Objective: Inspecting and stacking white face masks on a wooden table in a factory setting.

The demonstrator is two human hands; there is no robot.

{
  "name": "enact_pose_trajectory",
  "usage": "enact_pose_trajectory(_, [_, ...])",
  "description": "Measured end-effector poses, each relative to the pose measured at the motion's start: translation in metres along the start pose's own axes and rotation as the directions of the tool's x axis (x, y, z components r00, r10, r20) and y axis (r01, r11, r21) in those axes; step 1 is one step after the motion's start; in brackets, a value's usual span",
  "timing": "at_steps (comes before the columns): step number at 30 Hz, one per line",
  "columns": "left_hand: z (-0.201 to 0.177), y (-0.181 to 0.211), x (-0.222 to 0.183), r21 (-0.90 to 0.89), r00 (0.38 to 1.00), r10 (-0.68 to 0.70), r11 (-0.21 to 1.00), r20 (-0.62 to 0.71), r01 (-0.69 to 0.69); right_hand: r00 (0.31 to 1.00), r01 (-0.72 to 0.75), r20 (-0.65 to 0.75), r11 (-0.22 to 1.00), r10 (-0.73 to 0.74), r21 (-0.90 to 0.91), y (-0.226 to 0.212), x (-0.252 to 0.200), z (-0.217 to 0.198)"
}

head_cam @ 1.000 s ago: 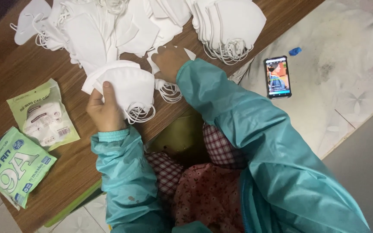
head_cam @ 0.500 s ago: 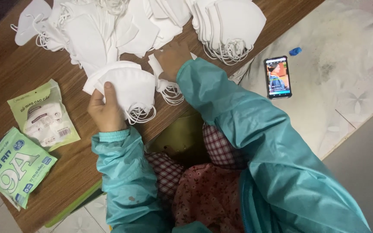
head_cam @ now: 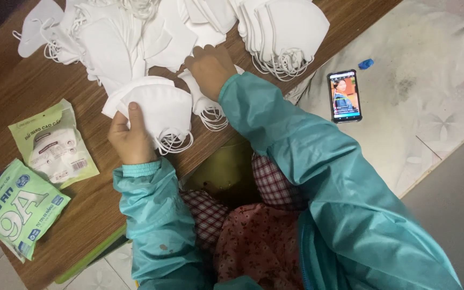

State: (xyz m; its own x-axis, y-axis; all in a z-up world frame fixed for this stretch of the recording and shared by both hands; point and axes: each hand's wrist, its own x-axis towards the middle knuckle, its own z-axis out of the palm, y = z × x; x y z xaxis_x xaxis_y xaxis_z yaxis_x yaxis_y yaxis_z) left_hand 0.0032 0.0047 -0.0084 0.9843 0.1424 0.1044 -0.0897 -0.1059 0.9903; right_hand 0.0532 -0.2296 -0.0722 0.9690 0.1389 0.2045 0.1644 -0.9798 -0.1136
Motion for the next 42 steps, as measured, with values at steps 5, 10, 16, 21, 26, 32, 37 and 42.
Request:
enact_pose_trajectory(5, [0.0, -0.005, 0.003, -0.026, 0.999, 0.017, 0.999, -0.029, -0.017, 0.968, 0.004, -0.251, 0.994, 0.023, 0.105, 0.003, 0.002, -0.027])
enact_pose_trajectory(10, [0.001, 0.003, 0.002, -0.017, 0.998, 0.065, 0.998, -0.026, -0.066, 0.877, 0.101, -0.45, 0.85, 0.17, 0.517, -0.004, -0.01, -0.075])
enact_pose_trajectory(16, [-0.01, -0.012, 0.013, 0.138, 0.986, 0.145, 0.982, -0.087, -0.132, 0.891, 0.311, -0.433, 0.512, 0.136, 0.801, -0.023, -0.016, -0.09])
enact_pose_trajectory(21, [-0.002, 0.004, 0.002, 0.208, 0.993, 0.113, 0.971, 0.035, -0.118, 0.95, 0.306, -0.311, 0.258, -0.021, 0.917, -0.05, -0.019, -0.069])
enact_pose_trajectory(26, [0.0, 0.024, -0.012, -0.001, 0.98, -0.099, 0.995, 0.17, 0.101, 0.975, 0.222, -0.213, 0.362, -0.066, 0.905, -0.053, -0.019, -0.067])
enact_pose_trajectory(32, [0.01, 0.045, -0.021, -0.081, 0.966, -0.186, 0.976, 0.177, 0.203, 0.99, 0.124, -0.08, 0.48, -0.112, 0.868, -0.053, -0.014, -0.051])
enact_pose_trajectory(37, [0.004, 0.038, -0.018, -0.072, 0.952, -0.234, 0.965, 0.197, 0.252, 0.987, 0.127, -0.052, 0.535, -0.153, 0.835, -0.058, -0.014, -0.054])
enact_pose_trajectory(42, [0.0, 0.021, -0.015, 0.018, 0.965, -0.154, 0.988, 0.211, 0.153, 0.991, 0.107, -0.046, 0.554, -0.123, 0.825, -0.062, -0.018, -0.078])
